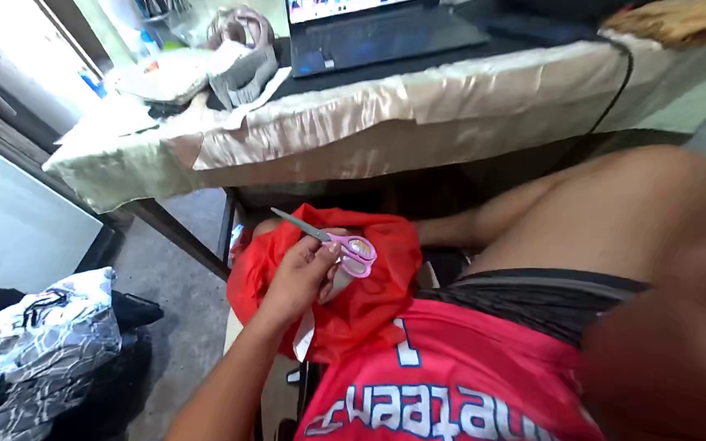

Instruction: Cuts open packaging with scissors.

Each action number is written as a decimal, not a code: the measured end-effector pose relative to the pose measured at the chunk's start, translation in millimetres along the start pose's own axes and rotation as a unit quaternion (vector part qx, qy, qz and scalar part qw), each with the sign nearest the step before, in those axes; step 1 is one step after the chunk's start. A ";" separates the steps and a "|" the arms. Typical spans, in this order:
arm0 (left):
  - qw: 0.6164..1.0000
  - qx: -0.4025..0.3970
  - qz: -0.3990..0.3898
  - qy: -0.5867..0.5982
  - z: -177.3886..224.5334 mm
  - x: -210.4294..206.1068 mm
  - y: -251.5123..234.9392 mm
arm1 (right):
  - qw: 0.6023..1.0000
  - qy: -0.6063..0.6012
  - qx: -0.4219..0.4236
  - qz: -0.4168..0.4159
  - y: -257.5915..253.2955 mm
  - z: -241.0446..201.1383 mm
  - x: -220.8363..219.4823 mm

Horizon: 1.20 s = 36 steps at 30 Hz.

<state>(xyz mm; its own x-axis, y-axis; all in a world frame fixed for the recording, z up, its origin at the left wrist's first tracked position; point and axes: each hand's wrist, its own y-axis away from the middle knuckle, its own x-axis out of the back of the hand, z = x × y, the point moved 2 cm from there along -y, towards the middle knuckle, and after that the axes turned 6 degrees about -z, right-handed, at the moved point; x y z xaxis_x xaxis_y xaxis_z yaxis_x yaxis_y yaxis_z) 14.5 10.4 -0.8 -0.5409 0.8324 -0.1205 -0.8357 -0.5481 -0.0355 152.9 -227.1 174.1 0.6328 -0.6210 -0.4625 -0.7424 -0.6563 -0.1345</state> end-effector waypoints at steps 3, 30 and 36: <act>1.000 -0.028 0.012 -0.001 -0.1 -2.6 1.3 | 0.867 0.167 0.315 -0.348 -70.7 74.4 3.6; 0.996 -0.065 -0.026 -0.051 -4.6 -10.1 -1.3 | 0.766 0.523 0.069 -0.367 -92.8 200.6 17.2; 0.996 -0.051 -0.024 -0.073 18.7 -8.0 -18.0 | 0.857 0.342 -0.021 -0.386 -108.5 197.4 14.2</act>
<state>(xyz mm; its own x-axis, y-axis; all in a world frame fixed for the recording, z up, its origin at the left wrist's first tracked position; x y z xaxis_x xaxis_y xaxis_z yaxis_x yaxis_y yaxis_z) 32.1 15.1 19.4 -0.5151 0.8566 0.0297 -0.8508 -0.5067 -0.1393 199.0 -80.1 9.1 0.9232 -0.0923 0.3730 -0.0461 -0.9903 -0.1309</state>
